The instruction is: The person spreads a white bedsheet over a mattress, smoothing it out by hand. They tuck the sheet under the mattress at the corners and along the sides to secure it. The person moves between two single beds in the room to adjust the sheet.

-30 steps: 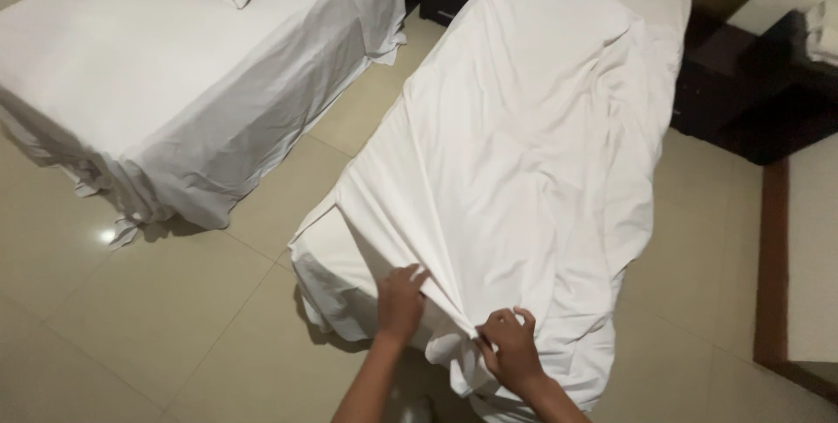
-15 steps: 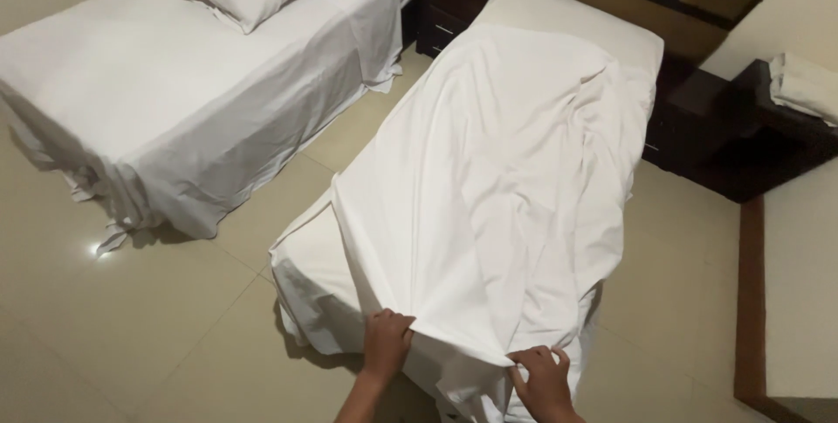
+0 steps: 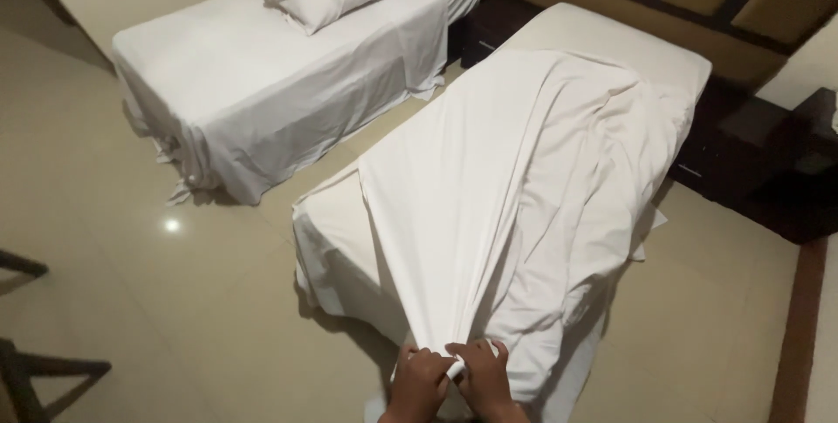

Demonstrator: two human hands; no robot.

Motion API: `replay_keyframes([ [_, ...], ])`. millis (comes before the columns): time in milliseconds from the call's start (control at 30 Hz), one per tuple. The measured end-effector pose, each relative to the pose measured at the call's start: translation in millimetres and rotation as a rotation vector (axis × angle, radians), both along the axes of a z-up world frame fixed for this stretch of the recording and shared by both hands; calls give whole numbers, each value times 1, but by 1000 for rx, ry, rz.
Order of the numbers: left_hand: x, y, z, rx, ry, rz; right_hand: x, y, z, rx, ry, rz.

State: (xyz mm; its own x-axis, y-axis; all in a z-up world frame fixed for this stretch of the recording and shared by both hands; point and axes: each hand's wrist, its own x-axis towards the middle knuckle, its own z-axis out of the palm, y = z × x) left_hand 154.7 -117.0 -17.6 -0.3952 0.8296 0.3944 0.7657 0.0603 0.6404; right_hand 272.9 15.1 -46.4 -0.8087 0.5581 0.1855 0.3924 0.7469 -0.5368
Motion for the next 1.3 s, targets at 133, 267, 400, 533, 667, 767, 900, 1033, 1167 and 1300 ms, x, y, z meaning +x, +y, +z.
replay_keyframes([
  [133, 25, -26, -11, 20, 12, 13, 38, -7, -22, -11, 36, 147],
  [267, 57, -47, -31, -68, -20, -46, 91, -26, -43, -66, -24, 108],
  [400, 84, -54, -38, -186, 28, -130, 127, -56, -24, -226, -136, -41],
  [533, 94, -42, -41, -320, -8, -169, 143, -55, -25, -179, -157, -94],
  [667, 104, -24, -20, -270, -32, -147, 146, -54, -20, -146, -218, -182],
  [767, 120, -12, -6, -240, -45, -143, 152, -54, -6, -67, -56, -218],
  [900, 137, 11, 6, -175, -61, -209, 168, -41, 11, -87, -32, -313],
  [1033, 148, 56, 33, -132, 6, -321, 192, -7, 46, -23, -36, -436],
  [1167, 173, 105, 81, -21, 17, -461, 228, 26, 92, 105, -14, -519],
  [1300, 207, 147, 121, 81, 1, -539, 265, 52, 127, 157, 37, -606],
])
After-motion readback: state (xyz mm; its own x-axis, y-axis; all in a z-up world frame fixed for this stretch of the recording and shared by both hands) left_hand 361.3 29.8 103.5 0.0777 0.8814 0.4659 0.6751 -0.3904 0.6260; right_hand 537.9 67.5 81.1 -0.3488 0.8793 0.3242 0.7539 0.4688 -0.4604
